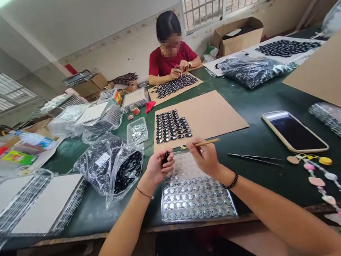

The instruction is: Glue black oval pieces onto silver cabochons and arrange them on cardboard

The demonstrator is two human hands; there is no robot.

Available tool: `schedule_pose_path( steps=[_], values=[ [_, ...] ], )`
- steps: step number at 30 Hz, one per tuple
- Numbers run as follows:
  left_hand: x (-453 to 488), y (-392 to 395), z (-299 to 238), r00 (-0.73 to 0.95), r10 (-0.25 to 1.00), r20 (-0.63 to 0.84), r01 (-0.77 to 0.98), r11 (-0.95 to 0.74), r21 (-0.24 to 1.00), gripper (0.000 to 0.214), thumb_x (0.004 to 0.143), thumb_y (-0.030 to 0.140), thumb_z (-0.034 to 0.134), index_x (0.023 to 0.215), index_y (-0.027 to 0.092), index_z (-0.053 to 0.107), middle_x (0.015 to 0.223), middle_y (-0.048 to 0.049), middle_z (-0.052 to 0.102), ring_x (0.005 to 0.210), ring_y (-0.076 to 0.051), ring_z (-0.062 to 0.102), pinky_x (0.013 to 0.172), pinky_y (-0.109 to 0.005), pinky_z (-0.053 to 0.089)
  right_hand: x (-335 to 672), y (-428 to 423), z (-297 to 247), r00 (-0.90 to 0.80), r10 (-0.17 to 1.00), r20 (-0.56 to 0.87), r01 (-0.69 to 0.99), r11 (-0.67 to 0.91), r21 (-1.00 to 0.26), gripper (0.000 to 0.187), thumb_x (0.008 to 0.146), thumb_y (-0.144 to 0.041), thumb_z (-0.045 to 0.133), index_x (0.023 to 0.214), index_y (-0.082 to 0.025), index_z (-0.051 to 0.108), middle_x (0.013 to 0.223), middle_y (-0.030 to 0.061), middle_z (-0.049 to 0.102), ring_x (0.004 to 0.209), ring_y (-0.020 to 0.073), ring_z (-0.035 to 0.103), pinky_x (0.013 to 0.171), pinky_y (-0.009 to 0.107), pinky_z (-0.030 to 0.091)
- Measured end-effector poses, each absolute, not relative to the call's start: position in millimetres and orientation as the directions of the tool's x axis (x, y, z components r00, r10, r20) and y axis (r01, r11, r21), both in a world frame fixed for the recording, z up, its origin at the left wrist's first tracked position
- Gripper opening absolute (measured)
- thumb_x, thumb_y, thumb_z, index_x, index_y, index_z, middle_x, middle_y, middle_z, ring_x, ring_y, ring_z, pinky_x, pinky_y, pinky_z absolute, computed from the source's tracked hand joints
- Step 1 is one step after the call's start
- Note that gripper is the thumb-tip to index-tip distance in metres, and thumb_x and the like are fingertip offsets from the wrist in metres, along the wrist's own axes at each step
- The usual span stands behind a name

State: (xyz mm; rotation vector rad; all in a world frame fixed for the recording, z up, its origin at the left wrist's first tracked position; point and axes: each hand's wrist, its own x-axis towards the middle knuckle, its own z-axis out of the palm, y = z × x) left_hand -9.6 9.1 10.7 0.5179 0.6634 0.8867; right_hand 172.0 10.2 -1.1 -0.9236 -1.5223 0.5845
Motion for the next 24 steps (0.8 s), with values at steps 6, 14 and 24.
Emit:
schedule_pose_path(
  steps=[6,14,24],
  values=[
    [-5,3,10,0.379,0.868,-0.32,-0.336,0.451,0.826,0.029,0.074,0.029,0.06,0.099,0.014,0.055,0.07,0.0008,0.053,0.038,0.001,0.034,0.032,-0.012,0.014,172,12,-6,0.029,0.852,0.522,0.208,0.506,-0.837,0.022,0.086,-0.033,0.045,0.072,-0.018,0.054,0.057,-0.0019,0.049,0.043,0.0073,0.041,0.041,0.02,0.033],
    [4,0,6,0.268,0.927,-0.263,0.091,0.248,0.965,0.031,0.074,0.045,0.056,0.086,0.018,0.047,0.057,0.0026,0.06,0.034,-0.006,0.044,0.035,-0.015,0.026,171,6,-9,0.009,0.868,0.497,0.159,0.489,-0.858,0.023,0.085,-0.036,0.044,0.073,-0.019,0.055,0.061,0.0004,0.053,0.047,0.0099,0.047,0.046,0.023,0.04],
    [11,-3,-6,0.176,0.983,-0.054,0.329,-0.007,0.944,0.025,0.071,0.04,0.061,0.078,0.016,0.058,0.05,0.0032,0.054,0.038,-0.007,0.044,0.041,-0.019,0.033,171,5,-9,-0.221,0.705,0.674,0.206,0.709,-0.674,0.018,0.086,-0.02,0.041,0.074,-0.019,0.054,0.063,0.0009,0.055,0.055,0.0115,0.051,0.054,0.025,0.04]
  ],
)
